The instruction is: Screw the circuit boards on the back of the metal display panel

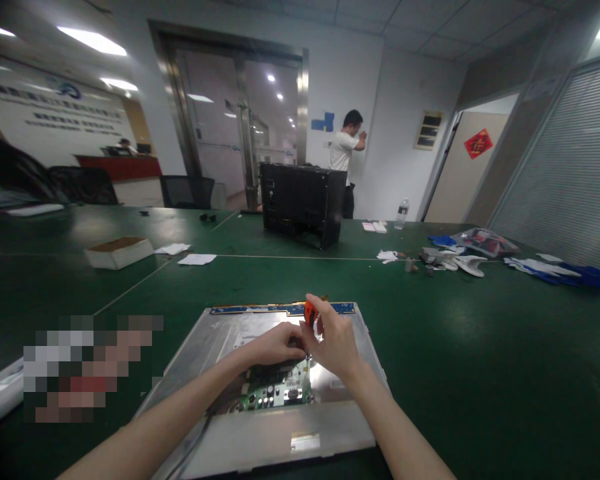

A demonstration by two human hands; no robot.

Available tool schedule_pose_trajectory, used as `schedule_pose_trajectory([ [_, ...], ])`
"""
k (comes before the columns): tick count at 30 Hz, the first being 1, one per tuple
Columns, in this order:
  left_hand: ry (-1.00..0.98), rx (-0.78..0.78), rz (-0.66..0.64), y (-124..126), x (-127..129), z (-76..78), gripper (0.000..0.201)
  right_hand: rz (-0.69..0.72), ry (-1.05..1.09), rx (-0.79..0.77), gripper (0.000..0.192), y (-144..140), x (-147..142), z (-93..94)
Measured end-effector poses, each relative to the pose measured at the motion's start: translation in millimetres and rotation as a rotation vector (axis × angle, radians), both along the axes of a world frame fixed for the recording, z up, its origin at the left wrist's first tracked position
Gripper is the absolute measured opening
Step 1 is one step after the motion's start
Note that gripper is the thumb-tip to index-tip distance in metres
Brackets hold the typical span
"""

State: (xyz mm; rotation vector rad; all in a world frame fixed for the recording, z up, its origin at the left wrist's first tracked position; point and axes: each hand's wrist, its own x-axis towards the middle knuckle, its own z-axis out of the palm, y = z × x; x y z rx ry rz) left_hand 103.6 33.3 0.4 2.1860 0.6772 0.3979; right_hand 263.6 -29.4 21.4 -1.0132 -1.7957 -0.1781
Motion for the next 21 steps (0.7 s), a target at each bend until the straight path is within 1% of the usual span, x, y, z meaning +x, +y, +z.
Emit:
schedule_pose_trajectory([
  [5,0.002,0.011,0.002,0.6,0.2,-0.8,0.012,-0.015,-0.012,0.014,0.039,0.4,0.0,0.1],
  [12,-0.011,0.002,-0.017,1.3,-0.5,-2.6,0.014,0.061,-0.012,-0.022,0.046,-2.6,0.6,2.2],
  [17,0.014,0.021,-0.005,1.8,-0.7,-3.5,0.014,0.021,0.002,0.0,0.044,-2.4,-0.5,0.8],
  [21,0.004,0.035,-0.021,1.6,-0.7,-2.4,0.014,-0.015,0.002,0.025,0.04,-0.4,-1.2,-1.0],
])
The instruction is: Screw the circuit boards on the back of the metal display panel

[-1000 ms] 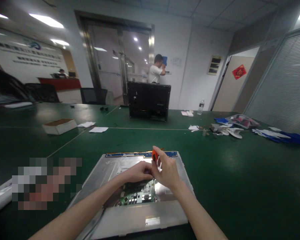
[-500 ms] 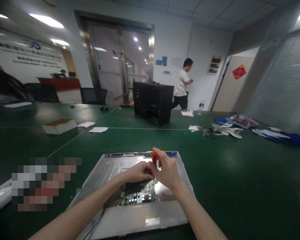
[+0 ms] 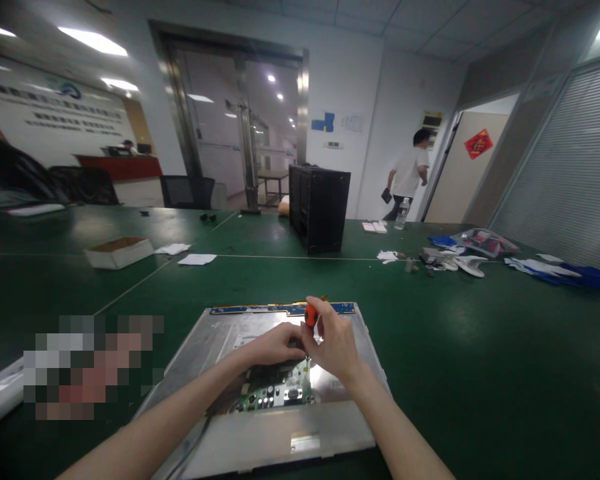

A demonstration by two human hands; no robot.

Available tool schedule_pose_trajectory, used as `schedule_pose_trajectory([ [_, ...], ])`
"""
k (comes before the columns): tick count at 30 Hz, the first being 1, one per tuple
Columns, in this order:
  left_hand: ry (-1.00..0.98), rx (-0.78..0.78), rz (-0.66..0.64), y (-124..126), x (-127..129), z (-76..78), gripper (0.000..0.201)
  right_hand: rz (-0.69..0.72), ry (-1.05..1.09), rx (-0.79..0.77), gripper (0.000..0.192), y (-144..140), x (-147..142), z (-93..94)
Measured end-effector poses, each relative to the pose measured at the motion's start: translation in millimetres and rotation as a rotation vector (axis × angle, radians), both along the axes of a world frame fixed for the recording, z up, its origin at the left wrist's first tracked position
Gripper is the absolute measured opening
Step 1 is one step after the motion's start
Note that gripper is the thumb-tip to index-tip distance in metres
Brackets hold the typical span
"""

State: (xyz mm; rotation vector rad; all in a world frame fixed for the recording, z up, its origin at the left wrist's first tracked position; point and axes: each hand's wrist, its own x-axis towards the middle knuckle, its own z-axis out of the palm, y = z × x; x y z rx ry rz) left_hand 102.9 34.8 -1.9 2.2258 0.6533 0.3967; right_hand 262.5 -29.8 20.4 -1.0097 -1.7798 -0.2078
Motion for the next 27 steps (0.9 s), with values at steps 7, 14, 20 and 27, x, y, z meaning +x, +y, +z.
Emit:
schedule_pose_trajectory([
  [7,0.021,0.027,0.016,0.0,0.3,0.1,0.013,0.016,-0.028,0.004,0.04,-0.4,0.5,2.5],
  [14,0.001,0.014,0.005,0.8,-0.5,-1.0,0.013,0.073,-0.033,-0.004,0.047,-5.0,0.1,8.0],
  [20,0.0,0.009,0.008,0.5,0.3,-2.5,0.015,0.013,-0.023,0.004,0.038,-1.6,0.0,3.3],
  [27,0.018,0.034,0.008,0.4,0.3,-1.8,0.014,0.025,-0.027,-0.011,0.038,-1.3,1.0,3.2],
])
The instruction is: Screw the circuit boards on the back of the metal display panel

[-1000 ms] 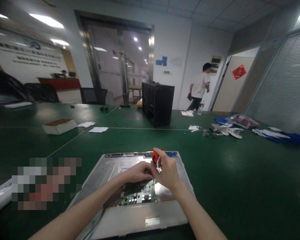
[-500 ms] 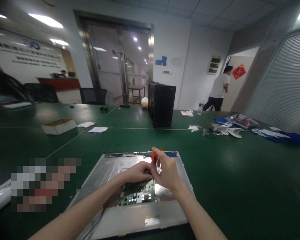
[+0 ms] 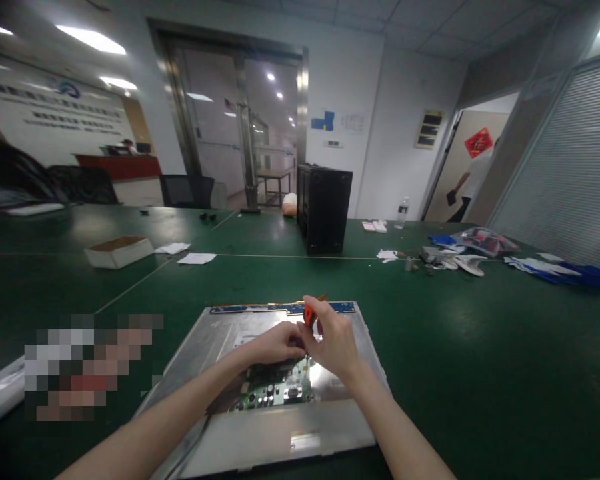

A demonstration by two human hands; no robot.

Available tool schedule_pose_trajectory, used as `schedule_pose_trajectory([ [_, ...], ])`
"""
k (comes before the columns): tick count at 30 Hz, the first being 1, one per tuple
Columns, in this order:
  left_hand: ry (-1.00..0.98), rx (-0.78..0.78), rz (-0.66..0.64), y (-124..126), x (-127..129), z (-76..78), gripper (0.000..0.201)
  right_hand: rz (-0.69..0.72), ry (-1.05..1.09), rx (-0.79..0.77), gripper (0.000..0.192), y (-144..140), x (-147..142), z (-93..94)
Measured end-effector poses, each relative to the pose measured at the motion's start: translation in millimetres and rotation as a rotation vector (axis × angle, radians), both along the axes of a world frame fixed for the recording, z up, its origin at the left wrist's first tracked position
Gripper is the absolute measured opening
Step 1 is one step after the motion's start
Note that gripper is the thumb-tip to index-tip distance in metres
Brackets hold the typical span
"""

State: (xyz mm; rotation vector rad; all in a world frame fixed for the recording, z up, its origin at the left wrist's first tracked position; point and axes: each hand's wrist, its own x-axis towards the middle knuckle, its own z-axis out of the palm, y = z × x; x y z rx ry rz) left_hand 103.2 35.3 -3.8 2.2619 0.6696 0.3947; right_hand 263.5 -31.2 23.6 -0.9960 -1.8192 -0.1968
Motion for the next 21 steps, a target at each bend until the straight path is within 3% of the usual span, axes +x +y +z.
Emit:
schedule_pose_trajectory([
  [6,-0.007,-0.01,-0.011,-0.2,-0.7,1.9,0.013,0.052,-0.01,-0.031,0.046,-3.1,0.8,2.6],
  [21,0.004,-0.031,0.007,-2.2,-0.5,4.0,0.014,0.01,-0.004,-0.017,0.039,-0.3,1.2,2.5],
])
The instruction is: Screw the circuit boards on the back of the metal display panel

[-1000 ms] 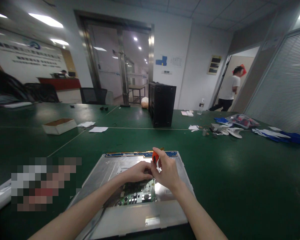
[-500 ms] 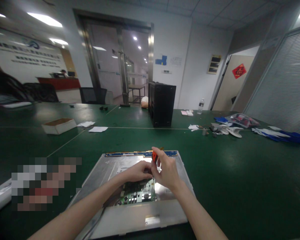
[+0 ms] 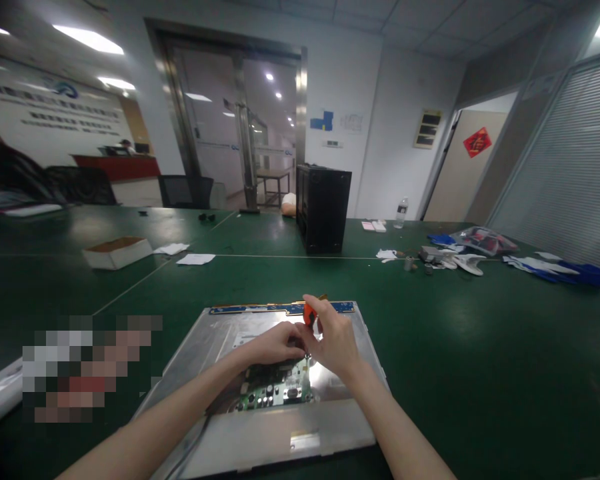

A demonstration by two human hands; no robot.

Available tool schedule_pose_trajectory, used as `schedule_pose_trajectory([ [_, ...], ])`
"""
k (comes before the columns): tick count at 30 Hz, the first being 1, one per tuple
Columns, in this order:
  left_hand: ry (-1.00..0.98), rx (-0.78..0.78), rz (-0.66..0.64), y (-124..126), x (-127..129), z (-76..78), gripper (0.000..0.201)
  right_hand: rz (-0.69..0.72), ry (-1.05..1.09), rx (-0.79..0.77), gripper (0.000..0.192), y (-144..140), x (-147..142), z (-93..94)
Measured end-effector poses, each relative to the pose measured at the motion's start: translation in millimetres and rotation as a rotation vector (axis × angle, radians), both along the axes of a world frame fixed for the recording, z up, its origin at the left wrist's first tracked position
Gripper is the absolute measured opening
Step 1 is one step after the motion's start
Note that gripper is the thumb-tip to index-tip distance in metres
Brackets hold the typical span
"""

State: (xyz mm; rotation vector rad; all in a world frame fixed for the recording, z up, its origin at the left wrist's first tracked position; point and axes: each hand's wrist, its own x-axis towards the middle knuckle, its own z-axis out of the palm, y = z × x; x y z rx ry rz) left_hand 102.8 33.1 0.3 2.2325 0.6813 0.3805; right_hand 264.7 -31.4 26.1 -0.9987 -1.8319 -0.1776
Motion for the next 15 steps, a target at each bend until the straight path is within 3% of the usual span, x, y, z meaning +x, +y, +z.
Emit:
schedule_pose_trajectory([
  [6,0.003,-0.02,-0.019,-1.2,-0.6,2.3,0.014,0.011,0.003,-0.027,0.045,-3.1,0.6,4.7],
  [15,-0.006,-0.038,0.005,-1.4,0.4,2.2,0.011,-0.052,-0.001,0.026,0.038,3.1,1.5,-3.6],
])
